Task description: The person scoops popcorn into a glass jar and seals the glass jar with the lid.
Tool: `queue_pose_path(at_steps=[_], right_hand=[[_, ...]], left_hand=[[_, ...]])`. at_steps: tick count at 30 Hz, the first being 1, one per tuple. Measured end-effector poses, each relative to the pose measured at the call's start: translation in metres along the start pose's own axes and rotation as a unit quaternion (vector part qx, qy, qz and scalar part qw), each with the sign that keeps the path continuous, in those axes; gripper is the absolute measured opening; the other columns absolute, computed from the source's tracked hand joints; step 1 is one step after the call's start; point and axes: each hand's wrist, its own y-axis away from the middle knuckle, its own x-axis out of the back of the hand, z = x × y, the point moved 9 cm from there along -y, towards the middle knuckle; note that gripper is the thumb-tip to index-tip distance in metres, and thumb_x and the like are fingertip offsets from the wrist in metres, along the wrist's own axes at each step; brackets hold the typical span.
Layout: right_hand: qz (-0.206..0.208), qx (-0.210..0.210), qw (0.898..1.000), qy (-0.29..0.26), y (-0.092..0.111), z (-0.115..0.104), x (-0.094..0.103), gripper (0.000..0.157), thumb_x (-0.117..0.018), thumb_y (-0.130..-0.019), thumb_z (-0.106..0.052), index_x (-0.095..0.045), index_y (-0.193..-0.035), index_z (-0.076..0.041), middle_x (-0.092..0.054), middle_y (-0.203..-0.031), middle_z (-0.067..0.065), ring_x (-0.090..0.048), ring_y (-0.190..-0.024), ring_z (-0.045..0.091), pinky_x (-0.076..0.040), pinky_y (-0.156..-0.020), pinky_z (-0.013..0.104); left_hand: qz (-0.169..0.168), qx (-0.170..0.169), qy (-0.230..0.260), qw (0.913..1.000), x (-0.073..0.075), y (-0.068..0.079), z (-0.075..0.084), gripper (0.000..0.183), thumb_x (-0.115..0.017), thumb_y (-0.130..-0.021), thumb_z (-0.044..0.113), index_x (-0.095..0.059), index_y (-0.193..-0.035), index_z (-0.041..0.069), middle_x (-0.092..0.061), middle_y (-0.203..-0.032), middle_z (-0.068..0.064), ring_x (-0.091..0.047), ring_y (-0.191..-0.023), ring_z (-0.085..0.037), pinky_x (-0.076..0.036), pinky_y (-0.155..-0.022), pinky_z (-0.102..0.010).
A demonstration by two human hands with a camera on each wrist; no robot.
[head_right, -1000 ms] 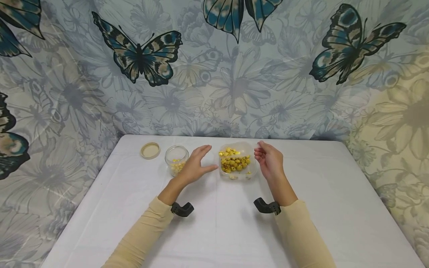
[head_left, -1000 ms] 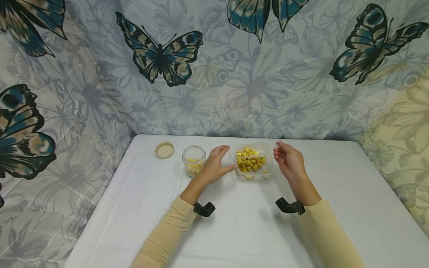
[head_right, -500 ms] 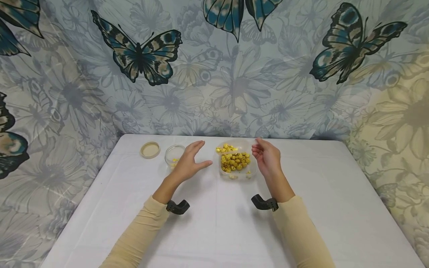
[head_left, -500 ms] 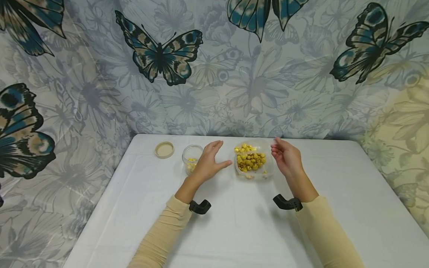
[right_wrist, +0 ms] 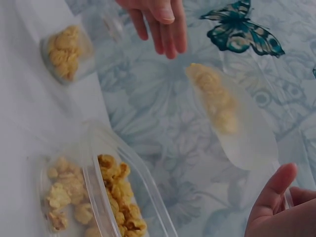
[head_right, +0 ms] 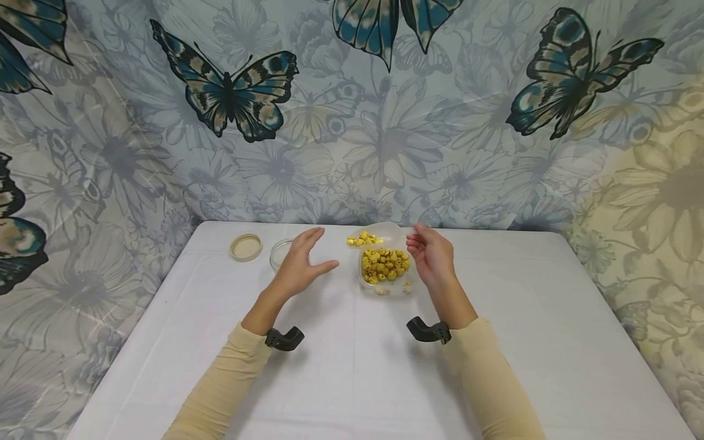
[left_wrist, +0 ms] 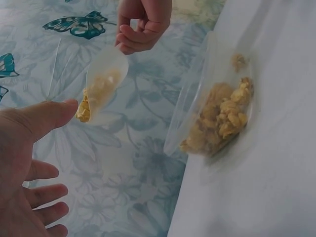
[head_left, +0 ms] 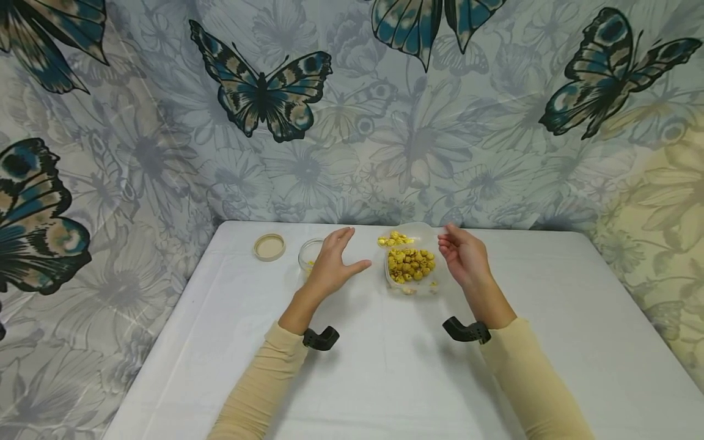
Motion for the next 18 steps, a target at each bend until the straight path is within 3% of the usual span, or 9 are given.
queue_pose_path(at_steps=[7, 18], right_hand=[[-0.006, -0.001, 1.0, 0.004, -0.002, 0.004, -0.006, 0.02, -0.052, -0.101, -0.011, -0.064, -0.085, -0.007, -0.066, -0.066, 0.004, -0.061, -0.059, 0.011, -0.053, -0.057, 0.016], [-0.011, -0.008, 1.0, 0.003, -0.007, 0.015, -0.022, 0.019, -0.051, -0.101, -0.011, -0.064, -0.087, -0.006, -0.065, -0.065, 0.004, -0.061, -0.058, 0.011, -0.052, -0.055, 0.015]], left_hand=[[0.016, 0.008, 0.001, 0.9998, 0.009, 0.002, -0.007, 0.083, -0.076, -0.084, 0.037, -0.037, -0.149, 0.003, -0.035, -0.153, -0.014, -0.029, -0.145, -0.033, -0.03, -0.117, -0.052], [0.048, 0.008, -0.039, 0.998, 0.024, 0.006, -0.019, 0.081, -0.079, -0.081, 0.038, -0.043, -0.145, 0.004, -0.038, -0.151, -0.015, -0.029, -0.144, -0.033, -0.027, -0.117, -0.055]])
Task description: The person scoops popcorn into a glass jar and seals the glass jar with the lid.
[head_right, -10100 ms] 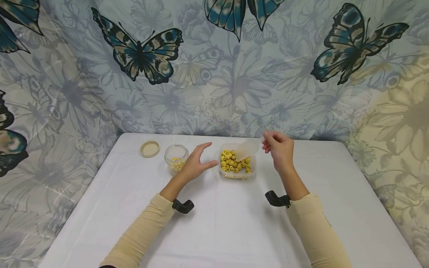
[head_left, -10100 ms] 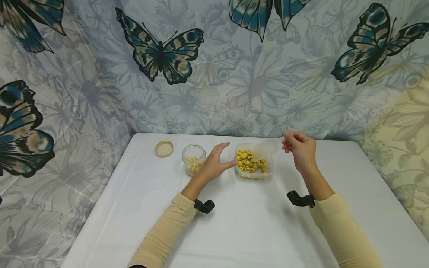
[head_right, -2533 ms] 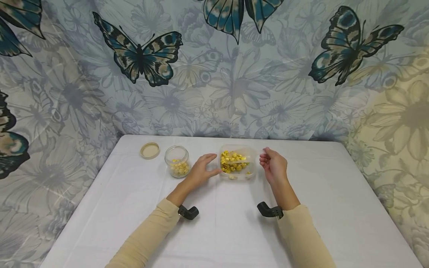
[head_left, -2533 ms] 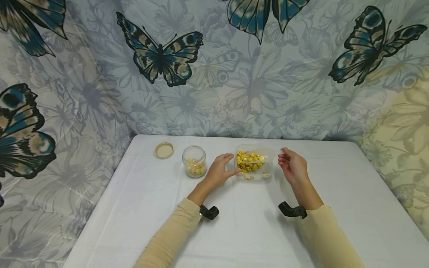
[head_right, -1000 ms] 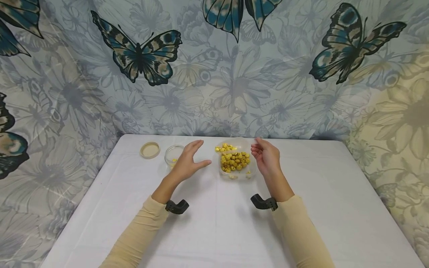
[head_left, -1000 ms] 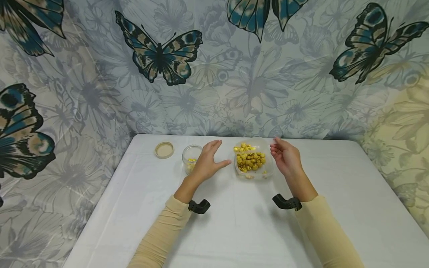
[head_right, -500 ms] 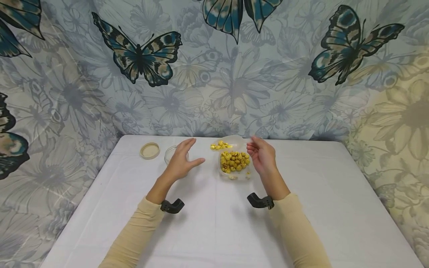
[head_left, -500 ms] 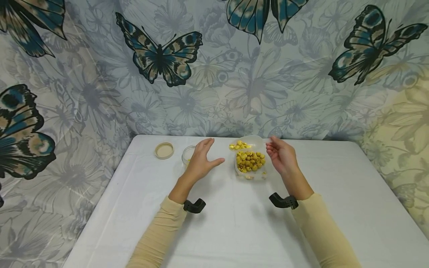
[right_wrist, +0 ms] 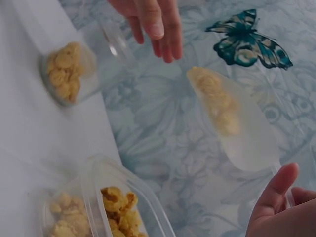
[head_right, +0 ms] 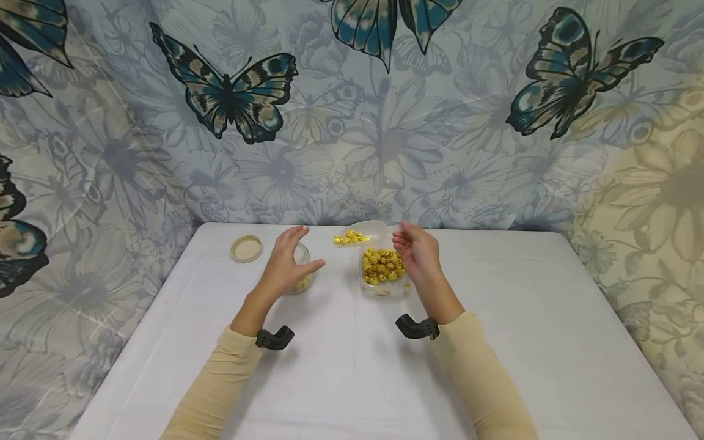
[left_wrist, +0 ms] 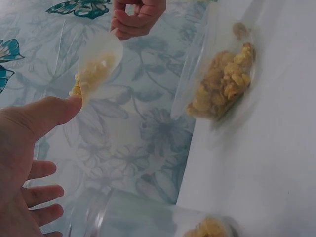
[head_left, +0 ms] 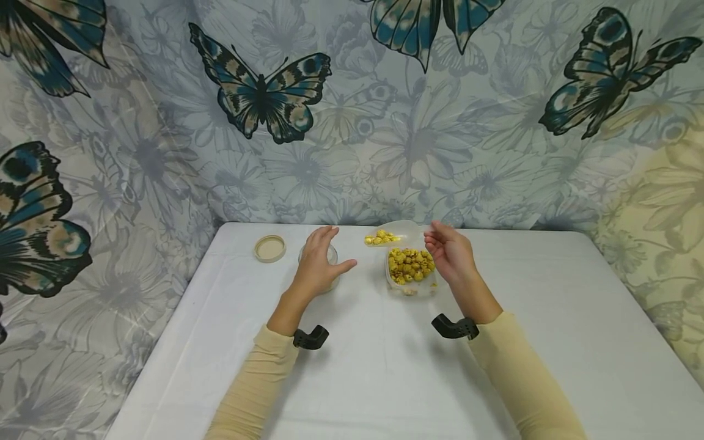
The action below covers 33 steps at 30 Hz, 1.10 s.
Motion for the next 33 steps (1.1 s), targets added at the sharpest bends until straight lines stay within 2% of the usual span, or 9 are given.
queue_pose_path(at_steps=[5, 9, 13, 20, 28, 33], right_hand=[[-0.004, 0.001, 1.0, 0.006, -0.005, 0.003, -0.011, 0.014, -0.053, -0.1, -0.011, -0.062, -0.092, -0.005, -0.065, -0.067, 0.003, -0.062, -0.059, 0.011, -0.053, -0.057, 0.015], [-0.005, 0.004, 1.0, 0.011, -0.009, 0.006, -0.019, 0.015, -0.054, -0.1, -0.012, -0.063, -0.09, -0.005, -0.066, -0.065, 0.003, -0.062, -0.058, 0.011, -0.054, -0.056, 0.015], [0.002, -0.005, 1.0, 0.013, -0.012, 0.012, -0.023, 0.018, -0.053, -0.1, -0.012, -0.064, -0.087, -0.006, -0.066, -0.065, 0.003, -0.062, -0.058, 0.011, -0.054, -0.056, 0.016], [0.004, -0.013, 0.999, 0.038, -0.015, 0.024, -0.029, 0.013, -0.053, -0.1, -0.012, -0.06, -0.095, -0.004, -0.066, -0.068, 0.003, -0.061, -0.059, 0.011, -0.054, -0.057, 0.015], [-0.021, -0.014, 0.998, 0.056, -0.016, 0.035, -0.039, 0.016, -0.052, -0.101, -0.013, -0.059, -0.088, -0.005, -0.067, -0.068, 0.003, -0.062, -0.058, 0.01, -0.053, -0.057, 0.015], [-0.025, -0.02, 0.997, 0.068, -0.016, 0.043, -0.043, 0.009, -0.052, -0.1, -0.011, -0.056, -0.094, -0.007, -0.066, -0.067, 0.002, -0.063, -0.058, 0.009, -0.053, -0.055, 0.015]], left_hand=[[0.015, 0.002, -0.003, 0.9999, 0.005, 0.001, -0.009, 0.083, -0.08, -0.079, 0.036, -0.041, -0.145, 0.004, -0.039, -0.149, -0.015, -0.029, -0.143, -0.033, -0.024, -0.119, -0.054], [0.015, 0.013, 0.003, 0.9998, 0.008, 0.003, -0.017, 0.085, -0.08, -0.079, 0.038, -0.039, -0.146, 0.004, -0.038, -0.15, -0.014, -0.029, -0.144, -0.032, -0.023, -0.12, -0.054], [0.01, 0.037, 0.012, 0.9992, 0.012, 0.005, -0.027, 0.088, -0.079, -0.08, 0.042, -0.036, -0.148, 0.007, -0.036, -0.152, -0.013, -0.027, -0.145, -0.032, -0.025, -0.119, -0.054], [0.0, 0.082, 0.028, 0.9963, 0.016, 0.009, -0.049, 0.094, -0.078, -0.079, 0.045, -0.03, -0.152, 0.01, -0.031, -0.155, -0.014, -0.024, -0.146, -0.034, -0.026, -0.117, -0.058], [-0.02, 0.127, 0.072, 0.989, 0.012, 0.011, -0.07, 0.104, -0.08, -0.075, 0.047, -0.024, -0.154, 0.011, -0.028, -0.157, -0.015, -0.026, -0.146, -0.034, -0.028, -0.117, -0.057], [-0.035, 0.137, 0.094, 0.9855, 0.007, 0.014, -0.08, 0.106, -0.082, -0.073, 0.045, -0.023, -0.154, 0.009, -0.029, -0.158, -0.015, -0.028, -0.145, -0.034, -0.028, -0.117, -0.057]])
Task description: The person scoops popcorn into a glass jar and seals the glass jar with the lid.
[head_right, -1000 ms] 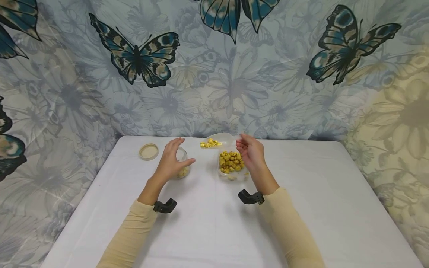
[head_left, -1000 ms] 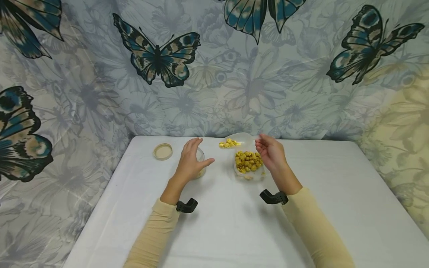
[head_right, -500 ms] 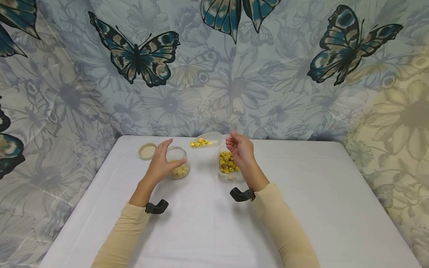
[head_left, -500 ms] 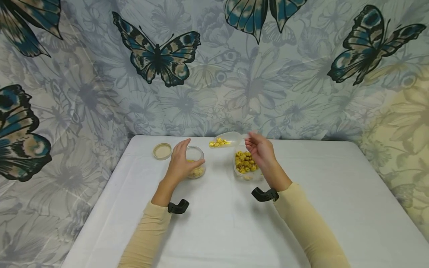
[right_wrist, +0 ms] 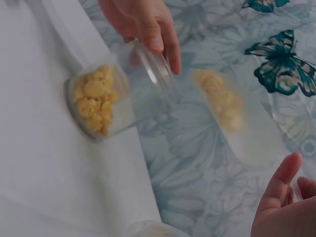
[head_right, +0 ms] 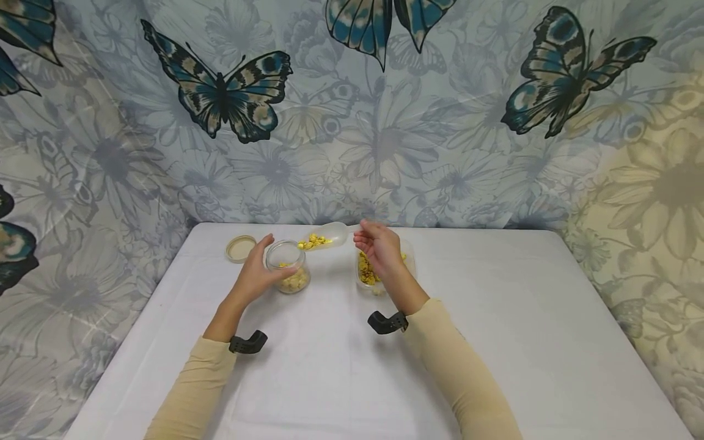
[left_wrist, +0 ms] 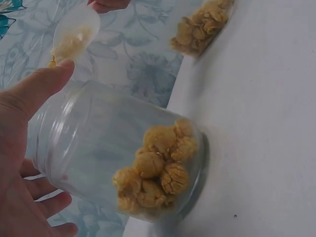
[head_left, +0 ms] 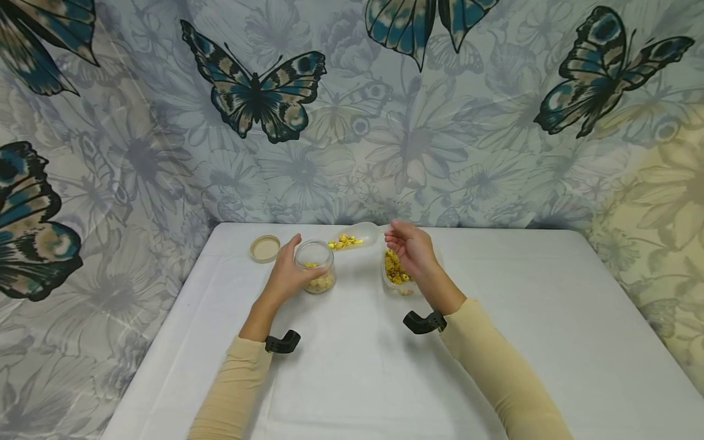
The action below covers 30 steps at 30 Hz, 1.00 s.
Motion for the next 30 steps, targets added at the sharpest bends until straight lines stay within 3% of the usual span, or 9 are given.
queue_pose_path(at_steps=[10, 21, 24, 30], right_hand=[[0.005, -0.004, 1.0, 0.024, -0.003, 0.011, -0.006, 0.008, -0.054, -0.1, -0.012, -0.054, -0.101, -0.005, -0.066, -0.067, 0.002, -0.063, -0.057, 0.009, -0.054, -0.055, 0.014], [0.025, 0.001, 0.998, 0.06, -0.001, 0.013, -0.012, 0.013, -0.056, -0.099, -0.012, -0.056, -0.109, -0.003, -0.066, -0.07, 0.001, -0.064, -0.059, 0.008, -0.055, -0.058, 0.016], [0.03, 0.02, 0.995, 0.093, 0.0, 0.008, -0.02, 0.014, -0.058, -0.098, -0.013, -0.057, -0.108, -0.003, -0.065, -0.07, 0.0, -0.064, -0.058, 0.007, -0.056, -0.059, 0.016], [0.03, 0.097, 0.981, 0.164, 0.007, -0.009, -0.043, 0.013, -0.062, -0.096, -0.015, -0.061, -0.099, -0.002, -0.063, -0.069, 0.001, -0.062, -0.056, 0.009, -0.056, -0.056, 0.02]], left_hand=[[-0.038, 0.027, 0.021, 0.9987, -0.006, -0.001, -0.019, 0.107, -0.082, -0.074, 0.044, -0.021, -0.155, 0.01, -0.028, -0.157, -0.019, -0.03, -0.144, -0.038, -0.028, -0.116, -0.059], [-0.039, 0.036, 0.04, 0.9978, -0.01, 0.0, -0.026, 0.1, -0.083, -0.074, 0.043, -0.028, -0.152, 0.014, -0.038, -0.153, -0.012, -0.034, -0.143, -0.035, -0.031, -0.115, -0.057], [-0.04, 0.036, 0.045, 0.9975, -0.01, 0.0, -0.026, 0.098, -0.083, -0.074, 0.041, -0.029, -0.151, 0.014, -0.04, -0.152, -0.012, -0.036, -0.141, -0.038, -0.033, -0.114, -0.056], [-0.043, 0.031, 0.055, 0.9971, -0.011, -0.001, -0.026, 0.095, -0.083, -0.075, 0.039, -0.03, -0.15, 0.015, -0.041, -0.15, -0.011, -0.039, -0.138, -0.038, -0.036, -0.113, -0.054]])
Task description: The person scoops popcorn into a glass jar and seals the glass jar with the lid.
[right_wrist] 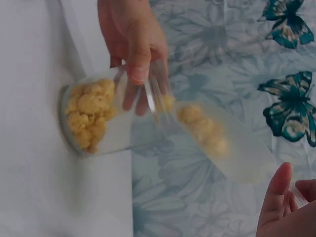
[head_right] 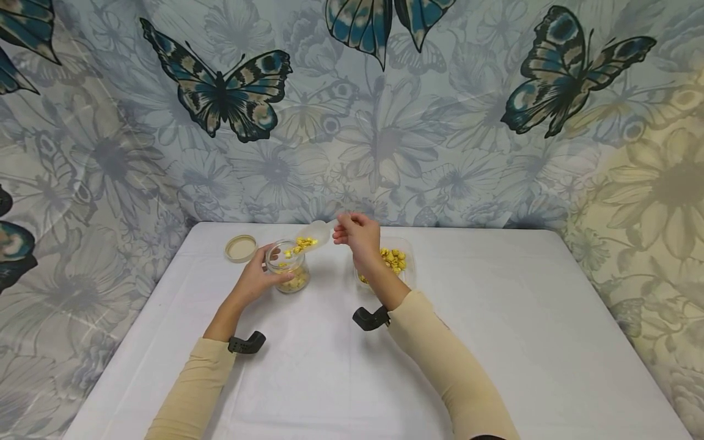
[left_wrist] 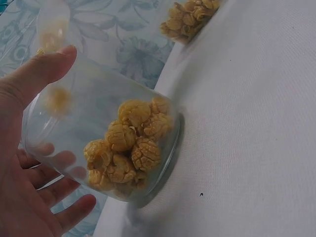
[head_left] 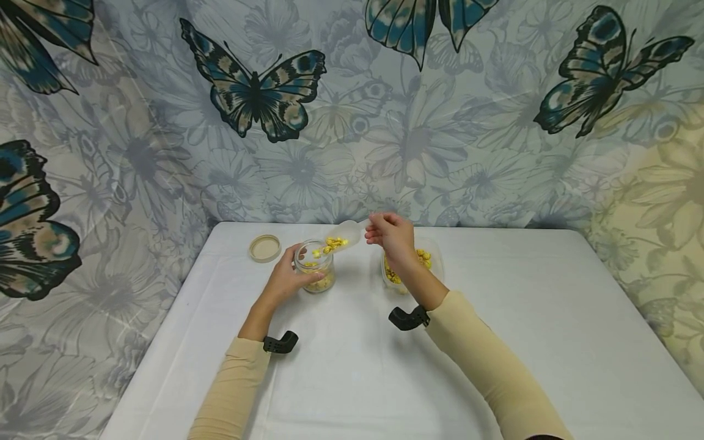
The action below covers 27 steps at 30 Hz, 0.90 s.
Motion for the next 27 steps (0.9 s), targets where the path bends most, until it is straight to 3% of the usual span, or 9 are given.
queue_pose_path(at_steps=[5, 10, 21, 27], right_hand=[[-0.008, 0.061, 0.997, 0.037, 0.003, -0.016, -0.013, 0.011, -0.065, -0.094, -0.013, -0.062, -0.094, -0.002, -0.063, -0.068, 0.001, -0.062, -0.054, 0.009, -0.056, -0.053, 0.021], [-0.025, 0.094, 0.993, 0.067, 0.003, -0.024, -0.022, 0.012, -0.065, -0.094, -0.014, -0.062, -0.095, -0.003, -0.064, -0.07, 0.0, -0.061, -0.054, 0.008, -0.056, -0.053, 0.021], [-0.009, 0.086, 0.994, 0.069, 0.0, -0.021, -0.008, 0.016, -0.065, -0.094, -0.015, -0.063, -0.097, 0.001, -0.062, -0.068, 0.0, -0.06, -0.053, 0.008, -0.054, -0.051, 0.02], [-0.005, 0.067, 0.996, 0.063, -0.002, -0.014, -0.001, 0.013, -0.063, -0.095, -0.015, -0.063, -0.094, -0.003, -0.062, -0.069, -0.001, -0.06, -0.054, 0.008, -0.054, -0.051, 0.019]], left_hand=[[-0.004, -0.007, -0.002, 1.0, 0.0, 0.0, 0.0, 0.096, -0.083, -0.076, 0.039, -0.029, -0.151, 0.013, -0.043, -0.149, -0.012, -0.041, -0.138, -0.035, -0.036, -0.113, -0.052], [-0.004, -0.017, 0.001, 0.9998, 0.0, 0.001, 0.001, 0.095, -0.083, -0.076, 0.038, -0.029, -0.15, 0.012, -0.045, -0.146, -0.012, -0.042, -0.137, -0.032, -0.036, -0.114, -0.051], [-0.003, -0.024, 0.005, 0.9997, -0.001, -0.001, 0.001, 0.097, -0.083, -0.075, 0.042, -0.03, -0.15, 0.012, -0.049, -0.142, -0.014, -0.044, -0.135, -0.03, -0.037, -0.113, -0.052], [-0.001, -0.021, 0.006, 0.9998, 0.0, 0.0, 0.0, 0.097, -0.083, -0.075, 0.041, -0.03, -0.15, 0.012, -0.048, -0.143, -0.015, -0.045, -0.135, -0.031, -0.036, -0.113, -0.052]])
